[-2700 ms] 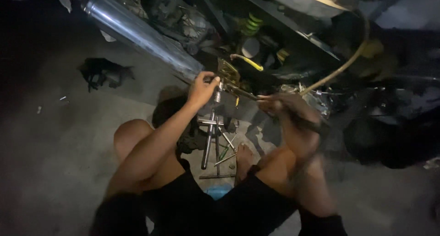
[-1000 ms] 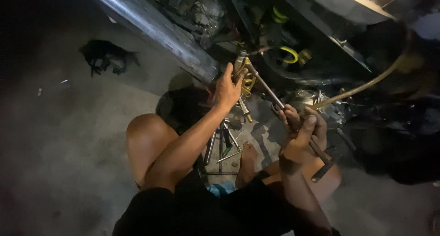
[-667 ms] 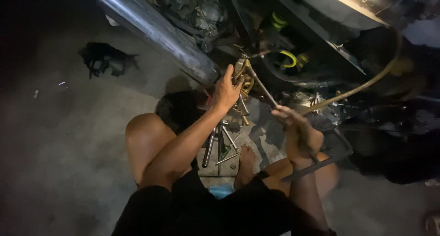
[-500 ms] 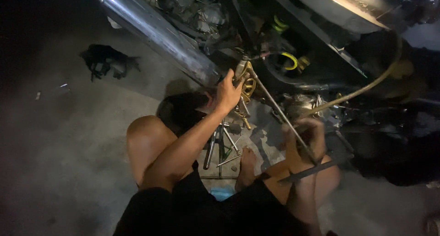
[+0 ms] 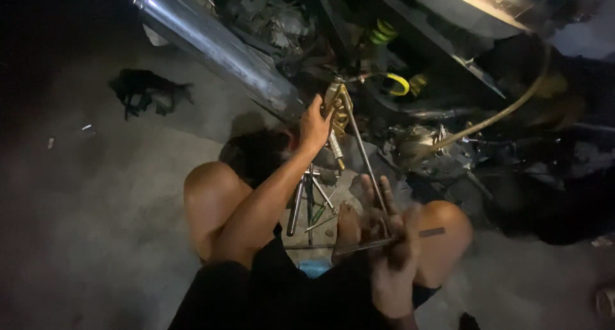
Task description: Repairing a motorcycle footrest assembly using a T-handle wrench and a combination wrench
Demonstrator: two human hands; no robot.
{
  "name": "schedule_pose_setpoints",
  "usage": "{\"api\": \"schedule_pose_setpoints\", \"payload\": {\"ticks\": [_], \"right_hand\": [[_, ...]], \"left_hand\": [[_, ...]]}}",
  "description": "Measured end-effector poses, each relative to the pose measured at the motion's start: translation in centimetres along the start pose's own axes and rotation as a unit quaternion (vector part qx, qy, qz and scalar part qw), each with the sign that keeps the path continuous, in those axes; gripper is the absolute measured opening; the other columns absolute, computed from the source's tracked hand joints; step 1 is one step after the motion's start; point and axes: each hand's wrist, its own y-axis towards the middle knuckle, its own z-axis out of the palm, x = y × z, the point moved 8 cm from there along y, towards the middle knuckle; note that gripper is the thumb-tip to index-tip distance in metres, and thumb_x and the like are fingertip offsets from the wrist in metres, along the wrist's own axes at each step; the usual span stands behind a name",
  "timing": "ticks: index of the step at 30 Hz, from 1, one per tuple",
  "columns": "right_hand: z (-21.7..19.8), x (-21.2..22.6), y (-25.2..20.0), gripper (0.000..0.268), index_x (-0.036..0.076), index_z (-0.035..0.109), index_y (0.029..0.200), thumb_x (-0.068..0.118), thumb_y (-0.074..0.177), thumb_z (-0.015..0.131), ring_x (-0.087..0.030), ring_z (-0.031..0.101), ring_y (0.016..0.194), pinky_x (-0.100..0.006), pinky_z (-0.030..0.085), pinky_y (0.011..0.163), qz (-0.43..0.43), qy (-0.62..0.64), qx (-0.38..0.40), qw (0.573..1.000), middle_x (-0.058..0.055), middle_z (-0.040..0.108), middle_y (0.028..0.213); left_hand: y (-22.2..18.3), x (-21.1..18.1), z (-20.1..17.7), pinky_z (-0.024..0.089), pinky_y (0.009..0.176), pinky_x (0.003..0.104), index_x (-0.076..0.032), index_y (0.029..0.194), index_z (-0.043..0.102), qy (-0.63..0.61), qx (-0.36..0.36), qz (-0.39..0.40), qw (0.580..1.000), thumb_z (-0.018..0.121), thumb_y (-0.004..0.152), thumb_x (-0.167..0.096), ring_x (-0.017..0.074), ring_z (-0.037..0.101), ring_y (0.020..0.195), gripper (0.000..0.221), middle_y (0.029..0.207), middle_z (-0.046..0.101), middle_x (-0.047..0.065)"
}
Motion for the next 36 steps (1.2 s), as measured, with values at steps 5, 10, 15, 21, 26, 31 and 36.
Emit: {"api": "schedule_pose_setpoints", "payload": {"ticks": [5, 10, 15, 21, 26, 31, 36], "right_hand": [[4.3, 1.6, 0.0, 0.046, 0.004, 0.059, 0.116, 0.048, 0.103, 0.067, -0.003, 0.039, 0.051, -0.016, 0.034, 0.047, 0.315, 0.756, 0.081, 0.567, 0.007, 0.040, 0.059], [3.7, 2.0, 0.8, 0.036, 0.005, 0.052, 0.137, 0.019, 0.104, 0.055, -0.004, 0.027, 0.051, -0.021, 0.024, 0.047, 0.257, 0.464, 0.035, 0.847, 0.005, 0.036, 0.067], [1.1, 2.6, 2.3, 0.048, 0.013, 0.066, 0.144, 0.029, 0.100, 0.055, -0.007, 0.033, 0.064, -0.022, 0.025, 0.057, 0.258, 0.227, -0.008, 0.939, 0.003, 0.044, 0.078], [2.8, 5.4, 2.4, 0.050, 0.007, 0.054, 0.151, 0.019, 0.103, 0.049, -0.005, 0.024, 0.047, -0.024, 0.018, 0.042, 0.226, 0.302, 0.037, 0.926, 0.003, 0.039, 0.071], [-1.7, 2.6, 5.0, 0.032, 0.000, 0.075, 0.125, 0.008, 0.095, 0.071, -0.009, 0.047, 0.056, -0.023, 0.038, 0.053, 0.153, 0.043, -0.080, 0.984, -0.001, 0.056, 0.070], [-2.4, 3.3, 4.5, 0.031, 0.003, 0.078, 0.080, 0.024, 0.074, 0.099, -0.022, 0.063, 0.064, -0.034, 0.047, 0.065, 0.030, -0.173, -0.165, 0.971, -0.020, 0.069, 0.070], [-0.2, 3.8, 4.3, 0.037, 0.002, 0.072, 0.131, 0.006, 0.095, 0.077, -0.037, 0.074, 0.101, -0.041, 0.059, 0.085, -0.164, -0.256, -0.018, 0.953, -0.024, 0.076, 0.110]], "left_hand": [[-0.7, -0.1, 1.0, 0.047, 0.064, 0.051, -0.005, 0.104, 0.051, 0.044, -0.011, 0.023, 0.999, 0.073, 0.090, -0.022, 0.0413, 0.065, 0.072, 0.032, 0.086, 0.069, 0.016], [-0.6, 4.3, 4.6, 0.046, 0.062, 0.055, -0.006, 0.113, 0.051, 0.093, -0.027, 0.050, 0.994, 0.065, 0.093, -0.029, 0.0469, 0.064, 0.069, 0.033, 0.084, 0.069, 0.020], [-0.3, 6.1, 5.6, 0.051, 0.070, 0.052, 0.002, 0.138, 0.047, 0.101, -0.022, 0.111, 0.988, 0.076, 0.087, -0.014, 0.0475, 0.066, 0.082, 0.061, 0.107, 0.072, 0.024], [1.3, 3.0, 1.7, 0.050, 0.061, 0.047, -0.004, 0.111, 0.051, -0.004, 0.033, 0.051, 0.998, 0.071, 0.088, -0.015, 0.0379, 0.066, 0.069, 0.032, 0.087, 0.069, 0.016], [1.3, 2.8, 1.4, 0.059, 0.081, 0.053, -0.027, 0.122, 0.053, 0.013, 0.122, -0.067, 0.990, 0.063, 0.097, -0.042, 0.0378, 0.074, 0.094, 0.031, 0.097, 0.076, 0.012], [0.8, 2.2, 2.7, 0.058, 0.072, 0.057, -0.011, 0.131, 0.048, 0.088, 0.118, -0.021, 0.989, 0.057, 0.094, -0.024, 0.0460, 0.074, 0.084, 0.040, 0.089, 0.074, 0.025], [0.7, 0.8, 2.0, 0.058, 0.064, 0.058, 0.001, 0.146, 0.043, 0.118, 0.117, 0.044, 0.985, 0.059, 0.095, -0.019, 0.0528, 0.072, 0.078, 0.056, 0.087, 0.070, 0.035]]}}
